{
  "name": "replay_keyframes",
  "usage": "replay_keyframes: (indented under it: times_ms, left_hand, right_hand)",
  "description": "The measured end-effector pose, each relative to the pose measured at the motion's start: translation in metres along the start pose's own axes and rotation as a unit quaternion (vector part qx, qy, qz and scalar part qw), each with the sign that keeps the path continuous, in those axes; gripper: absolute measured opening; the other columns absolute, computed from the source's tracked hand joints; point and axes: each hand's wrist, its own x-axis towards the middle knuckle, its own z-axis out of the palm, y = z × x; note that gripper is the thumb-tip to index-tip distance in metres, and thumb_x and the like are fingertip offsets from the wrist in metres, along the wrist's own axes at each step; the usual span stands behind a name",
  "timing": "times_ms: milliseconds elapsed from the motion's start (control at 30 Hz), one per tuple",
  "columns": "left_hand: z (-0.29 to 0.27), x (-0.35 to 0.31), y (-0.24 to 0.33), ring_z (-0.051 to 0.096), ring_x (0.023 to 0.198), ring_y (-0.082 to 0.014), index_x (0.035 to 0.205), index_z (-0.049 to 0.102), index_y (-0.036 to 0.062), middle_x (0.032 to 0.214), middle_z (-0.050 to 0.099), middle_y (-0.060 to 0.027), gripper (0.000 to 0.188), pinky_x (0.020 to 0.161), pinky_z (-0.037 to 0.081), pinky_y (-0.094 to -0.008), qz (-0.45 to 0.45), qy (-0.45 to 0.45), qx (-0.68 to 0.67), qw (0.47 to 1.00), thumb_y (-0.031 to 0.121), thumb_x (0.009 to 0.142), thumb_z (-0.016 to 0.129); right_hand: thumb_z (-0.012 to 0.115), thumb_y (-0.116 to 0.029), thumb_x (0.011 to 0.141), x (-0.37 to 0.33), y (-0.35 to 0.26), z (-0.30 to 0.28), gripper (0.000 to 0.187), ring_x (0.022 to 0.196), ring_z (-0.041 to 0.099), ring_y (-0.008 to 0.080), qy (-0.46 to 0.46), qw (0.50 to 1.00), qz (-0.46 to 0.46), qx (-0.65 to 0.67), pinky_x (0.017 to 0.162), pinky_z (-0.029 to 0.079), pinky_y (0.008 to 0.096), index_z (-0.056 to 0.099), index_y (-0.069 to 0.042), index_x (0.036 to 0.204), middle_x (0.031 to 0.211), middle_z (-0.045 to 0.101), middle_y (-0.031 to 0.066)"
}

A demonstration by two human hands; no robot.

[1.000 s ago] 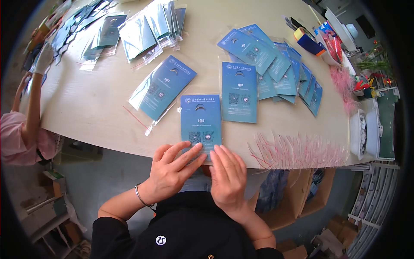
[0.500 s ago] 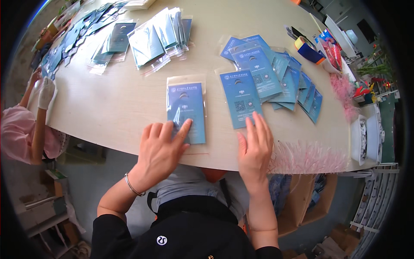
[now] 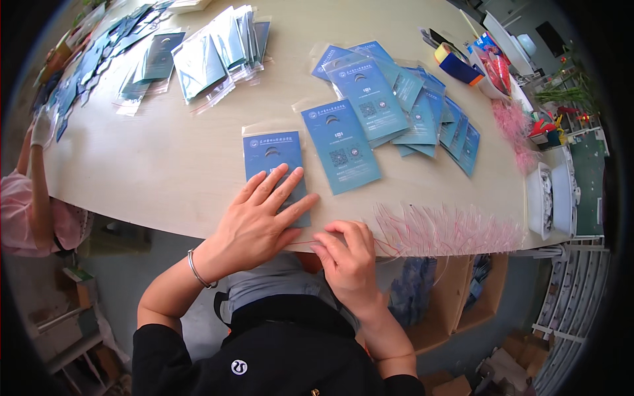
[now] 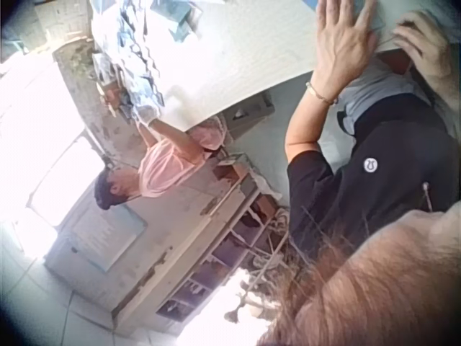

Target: The person repeatedly picks up blue face masks and places them into clear plastic bags on a table. The person then places the packaged masks into a cardboard box. Another person is visible in the background working at the same table.

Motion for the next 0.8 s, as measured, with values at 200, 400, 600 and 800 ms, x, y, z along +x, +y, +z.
replay_keyframes:
  times_ms: [200, 400, 600, 800]
  left_hand:
    - [-0.001, 0.005, 0.012, 0.031, 0.146, -0.0375, 0.144, 0.051, 0.0164, 0.156, 0.037, -0.0178, 0.059, 0.119, 0.024, -0.0485, -0.020, 0.000, 0.023, 1.000, 0.026, 0.088, 0.066]
    - [0.000, 0.005, 0.013, 0.030, 0.146, -0.0383, 0.145, 0.050, 0.0152, 0.156, 0.036, -0.0185, 0.063, 0.120, 0.023, -0.0494, -0.030, 0.003, 0.037, 0.999, 0.022, 0.085, 0.068]
    - [-0.001, 0.010, 0.019, 0.029, 0.146, -0.0389, 0.147, 0.049, 0.0144, 0.158, 0.034, -0.0191, 0.067, 0.120, 0.022, -0.0499, -0.029, -0.011, 0.046, 0.998, 0.018, 0.083, 0.068]
    - [0.000, 0.003, 0.018, 0.021, 0.151, -0.0359, 0.150, 0.046, 0.0146, 0.161, 0.029, -0.0176, 0.069, 0.123, 0.015, -0.0486, -0.065, -0.036, 0.060, 0.995, 0.016, 0.083, 0.066]
  right_hand:
    - [0.070, -0.009, 0.082, 0.009, -0.003, -0.005, 0.009, 0.092, 0.053, 0.0271, -0.051, 0.997, -0.007, -0.061, 0.080, 0.042, 0.0405, 0.062, -0.007, 0.086, 0.089, 0.052, 0.0076]
    - [0.066, -0.013, 0.085, -0.019, -0.025, -0.005, 0.011, 0.089, 0.050, 0.0247, -0.140, 0.987, -0.055, -0.052, 0.081, 0.042, 0.0372, 0.058, -0.006, 0.084, 0.089, 0.049, 0.0082]
    - [0.070, -0.010, 0.086, -0.043, -0.024, -0.042, 0.013, 0.090, 0.049, 0.0237, -0.165, 0.953, 0.005, 0.253, 0.083, 0.042, 0.0361, 0.057, -0.006, 0.086, 0.089, 0.048, 0.0072]
    - [0.069, -0.008, 0.090, -0.067, 0.044, -0.136, 0.011, 0.086, 0.053, 0.0280, 0.097, 0.956, 0.223, 0.164, 0.080, 0.044, 0.0367, 0.060, -0.003, 0.089, 0.089, 0.055, 0.0097]
